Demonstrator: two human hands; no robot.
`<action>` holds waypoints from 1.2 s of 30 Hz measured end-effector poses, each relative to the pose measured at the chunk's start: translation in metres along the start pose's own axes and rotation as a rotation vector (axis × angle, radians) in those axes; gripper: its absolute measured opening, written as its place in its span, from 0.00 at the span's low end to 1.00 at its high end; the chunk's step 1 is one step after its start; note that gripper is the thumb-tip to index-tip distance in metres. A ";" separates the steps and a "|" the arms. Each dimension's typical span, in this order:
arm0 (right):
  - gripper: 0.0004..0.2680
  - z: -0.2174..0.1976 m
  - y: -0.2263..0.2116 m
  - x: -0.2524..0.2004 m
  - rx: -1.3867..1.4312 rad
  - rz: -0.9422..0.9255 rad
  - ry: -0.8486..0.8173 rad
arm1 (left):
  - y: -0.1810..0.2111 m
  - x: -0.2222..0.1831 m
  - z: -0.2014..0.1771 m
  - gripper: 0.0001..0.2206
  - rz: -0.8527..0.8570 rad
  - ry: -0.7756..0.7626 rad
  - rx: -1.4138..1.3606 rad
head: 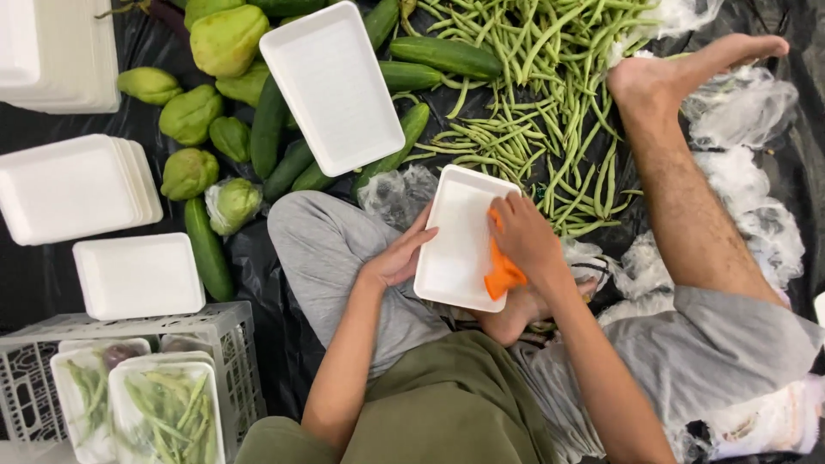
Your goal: A person sitting on the floor is peeling cucumbers using a handheld peeler and placing them into white plastic trays.
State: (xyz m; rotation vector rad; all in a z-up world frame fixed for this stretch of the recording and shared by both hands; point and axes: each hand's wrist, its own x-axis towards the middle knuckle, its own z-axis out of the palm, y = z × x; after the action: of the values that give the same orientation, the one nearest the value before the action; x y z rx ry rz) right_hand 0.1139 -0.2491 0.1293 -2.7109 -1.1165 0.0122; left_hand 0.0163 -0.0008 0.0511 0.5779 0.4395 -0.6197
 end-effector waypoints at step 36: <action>0.21 0.012 -0.004 -0.013 0.484 0.230 -0.105 | 0.020 -0.014 0.042 0.28 0.073 -0.048 -0.001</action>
State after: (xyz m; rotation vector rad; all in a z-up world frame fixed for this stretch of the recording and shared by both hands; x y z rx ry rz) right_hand 0.1009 -0.2530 0.1179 -2.3972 -0.7030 0.4084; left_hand 0.0274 -0.0082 0.0981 0.5748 0.3725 -0.5625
